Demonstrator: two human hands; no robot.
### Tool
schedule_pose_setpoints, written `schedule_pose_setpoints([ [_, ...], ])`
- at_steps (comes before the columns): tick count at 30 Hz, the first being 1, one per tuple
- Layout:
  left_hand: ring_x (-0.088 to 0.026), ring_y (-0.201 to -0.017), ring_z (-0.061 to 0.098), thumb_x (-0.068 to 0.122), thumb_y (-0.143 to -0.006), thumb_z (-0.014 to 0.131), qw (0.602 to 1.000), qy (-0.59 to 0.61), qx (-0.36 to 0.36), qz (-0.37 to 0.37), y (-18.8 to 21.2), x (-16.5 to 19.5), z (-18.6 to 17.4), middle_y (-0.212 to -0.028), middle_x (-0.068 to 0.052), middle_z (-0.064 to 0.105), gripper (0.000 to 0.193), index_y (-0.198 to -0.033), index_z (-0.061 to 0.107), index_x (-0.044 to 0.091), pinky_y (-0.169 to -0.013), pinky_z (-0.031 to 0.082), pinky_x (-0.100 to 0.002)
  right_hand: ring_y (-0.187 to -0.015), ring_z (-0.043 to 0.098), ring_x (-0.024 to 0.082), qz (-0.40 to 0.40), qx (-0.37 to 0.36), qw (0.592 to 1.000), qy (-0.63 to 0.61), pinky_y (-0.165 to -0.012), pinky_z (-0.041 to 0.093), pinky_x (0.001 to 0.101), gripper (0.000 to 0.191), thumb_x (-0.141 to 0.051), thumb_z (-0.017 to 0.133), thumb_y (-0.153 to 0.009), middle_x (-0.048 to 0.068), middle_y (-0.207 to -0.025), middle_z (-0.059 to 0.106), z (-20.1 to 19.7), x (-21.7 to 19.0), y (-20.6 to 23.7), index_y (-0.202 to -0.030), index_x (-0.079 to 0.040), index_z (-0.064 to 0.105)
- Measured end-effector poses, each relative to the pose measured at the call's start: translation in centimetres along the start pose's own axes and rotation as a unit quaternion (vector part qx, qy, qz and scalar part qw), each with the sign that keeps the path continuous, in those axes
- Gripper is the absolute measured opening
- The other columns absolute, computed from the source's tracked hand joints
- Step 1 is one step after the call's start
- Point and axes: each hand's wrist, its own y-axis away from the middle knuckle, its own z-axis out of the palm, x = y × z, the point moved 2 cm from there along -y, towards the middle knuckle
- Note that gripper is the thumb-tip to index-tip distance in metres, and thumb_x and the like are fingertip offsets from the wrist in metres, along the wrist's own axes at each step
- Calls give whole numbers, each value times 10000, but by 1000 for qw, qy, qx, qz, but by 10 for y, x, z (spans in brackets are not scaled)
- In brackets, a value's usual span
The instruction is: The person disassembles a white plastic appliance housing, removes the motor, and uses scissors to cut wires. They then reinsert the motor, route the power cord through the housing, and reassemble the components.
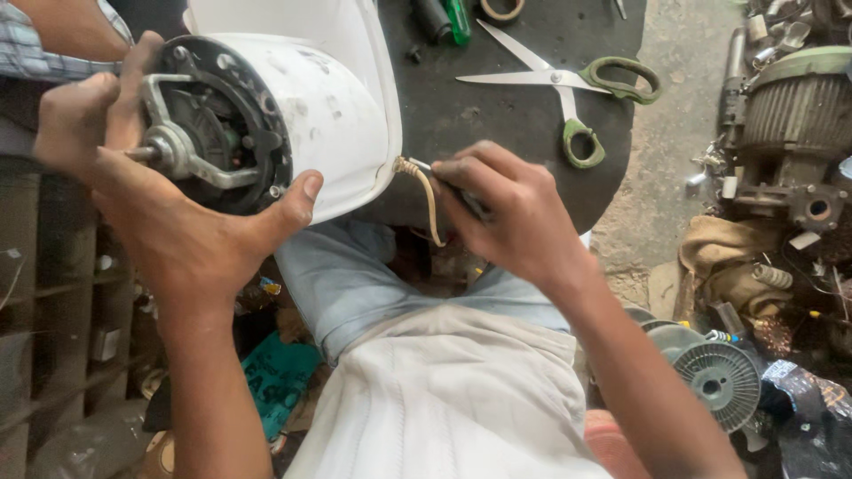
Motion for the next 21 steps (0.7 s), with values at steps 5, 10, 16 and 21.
schedule_pose_setpoints([
  [5,-333,-1437,435,477,-872,901,1000,27,-4,-15,-22,11,-11,-1544,-207,365,1110,-1523,102,66,-1237,425,-477,-808,724,290,60,3,998,-17,-691,585,376,174,-26,770,-907,114,-993,693,16,-17,-2,-1073,-20,720],
  [10,-450,-1321,452,450,-688,975,982,48,-55,-173,-30,22,-20,-1345,-289,382,1111,-1488,294,87,-1139,486,-515,-859,690,315,-7,-12,991,130,-744,563,403,215,-6,749,-841,114,-1004,674,16,-34,-20,-1050,-29,703],
  [16,-391,-1453,502,424,-857,956,990,119,49,-62,-28,18,-18,-1557,-227,339,1094,-1492,123,110,-1239,454,-464,-924,658,314,0,-90,968,235,-803,544,408,341,5,690,-698,143,-960,620,27,-59,-30,-1036,18,652],
  [21,-377,-1309,620,359,-868,971,977,184,29,-105,-25,14,-22,-1515,-240,453,982,-1406,175,156,-1092,553,-430,-914,642,315,0,-132,951,279,-790,534,403,350,-18,688,-653,169,-938,601,48,-70,-44,-992,48,629],
])
